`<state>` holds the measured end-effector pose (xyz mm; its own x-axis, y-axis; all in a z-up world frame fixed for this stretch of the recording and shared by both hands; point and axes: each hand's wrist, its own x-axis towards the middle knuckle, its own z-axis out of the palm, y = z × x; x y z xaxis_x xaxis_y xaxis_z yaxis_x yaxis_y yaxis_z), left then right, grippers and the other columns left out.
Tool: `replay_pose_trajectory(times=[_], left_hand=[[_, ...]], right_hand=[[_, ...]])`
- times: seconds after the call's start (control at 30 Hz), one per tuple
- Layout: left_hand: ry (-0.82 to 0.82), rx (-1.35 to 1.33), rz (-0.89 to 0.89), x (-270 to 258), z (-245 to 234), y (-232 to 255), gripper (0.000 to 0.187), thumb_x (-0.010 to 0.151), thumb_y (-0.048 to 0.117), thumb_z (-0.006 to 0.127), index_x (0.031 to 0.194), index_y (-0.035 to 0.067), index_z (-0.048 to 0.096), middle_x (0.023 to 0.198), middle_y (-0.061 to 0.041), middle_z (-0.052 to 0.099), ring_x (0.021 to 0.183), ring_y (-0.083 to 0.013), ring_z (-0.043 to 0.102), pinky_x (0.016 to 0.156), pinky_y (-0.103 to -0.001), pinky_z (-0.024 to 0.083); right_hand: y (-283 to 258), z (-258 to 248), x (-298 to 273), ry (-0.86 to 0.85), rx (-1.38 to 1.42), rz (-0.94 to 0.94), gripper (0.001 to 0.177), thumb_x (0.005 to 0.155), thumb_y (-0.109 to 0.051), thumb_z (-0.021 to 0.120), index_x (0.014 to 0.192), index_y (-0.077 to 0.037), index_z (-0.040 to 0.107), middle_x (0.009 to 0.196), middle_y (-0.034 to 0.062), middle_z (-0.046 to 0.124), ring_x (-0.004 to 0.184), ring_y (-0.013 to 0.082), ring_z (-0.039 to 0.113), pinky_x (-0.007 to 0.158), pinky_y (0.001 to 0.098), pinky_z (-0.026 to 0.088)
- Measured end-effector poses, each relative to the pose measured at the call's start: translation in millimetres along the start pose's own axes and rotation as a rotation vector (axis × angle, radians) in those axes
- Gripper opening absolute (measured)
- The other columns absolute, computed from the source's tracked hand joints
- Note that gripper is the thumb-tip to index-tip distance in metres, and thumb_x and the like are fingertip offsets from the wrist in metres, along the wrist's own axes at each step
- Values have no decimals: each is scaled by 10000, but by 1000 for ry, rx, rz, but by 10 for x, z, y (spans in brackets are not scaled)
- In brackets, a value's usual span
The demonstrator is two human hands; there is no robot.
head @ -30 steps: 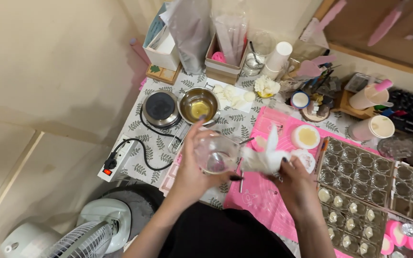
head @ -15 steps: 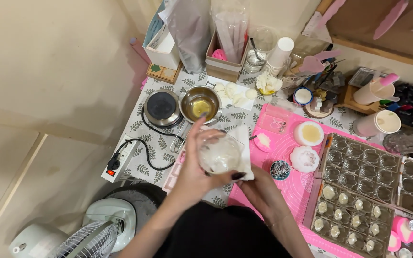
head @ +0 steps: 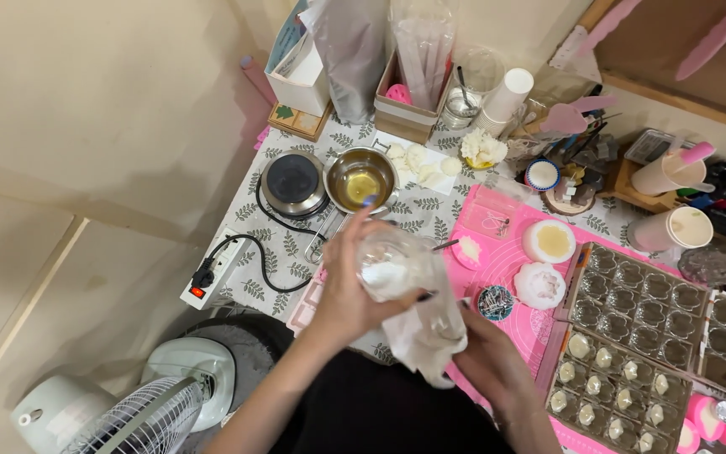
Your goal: The person is decorating small candles with various small items like beads and charms, and then cleaning a glass container and preparing wax for melting.
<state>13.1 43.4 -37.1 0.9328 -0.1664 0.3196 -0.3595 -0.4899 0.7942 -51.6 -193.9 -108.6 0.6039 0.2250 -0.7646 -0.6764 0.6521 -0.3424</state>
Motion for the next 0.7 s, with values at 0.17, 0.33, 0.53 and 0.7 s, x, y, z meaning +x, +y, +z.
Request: replay_pose_trajectory(times=[0.17,0.33,0.53,0.7], left_hand=[[26,67,-70,104,-139,-149,1215,654,354,940,1574,60,204,1334,-108,644,1301,-314,520,1146,-506,239],[-71,153,42,461,174,-419,1229,632,395,944,1568,73,215,1354,-120,621,1341,-332,474,1143,-526,216],[-164,245,13,907,937,-900,1187,642,411,941,1557,118,245,1351,-74,619,1288,-334,420,1120,-521,248],[-321,360,-120,1159,1365,-1101,1203,654,389,917,1581,138,194,1361,-43,582,1260,-310,467,1057,-501,334]], right_hand=[[-22,-538,29,69,-65,-113,423,989,-239,454,1256,59,594,1191,168,691,1087,277,666,1005,483,490],[103,-894,-12,280,-307,-116,373,1026,-244,461,1223,40,601,1149,171,679,1054,277,656,914,511,529],[320,-1462,6,185,-258,-215,170,954,-33,590,1030,33,453,996,83,615,939,231,645,847,458,579],[266,-1398,-222,185,-263,-267,363,847,31,598,1203,-42,608,953,55,606,871,183,620,765,335,515]])
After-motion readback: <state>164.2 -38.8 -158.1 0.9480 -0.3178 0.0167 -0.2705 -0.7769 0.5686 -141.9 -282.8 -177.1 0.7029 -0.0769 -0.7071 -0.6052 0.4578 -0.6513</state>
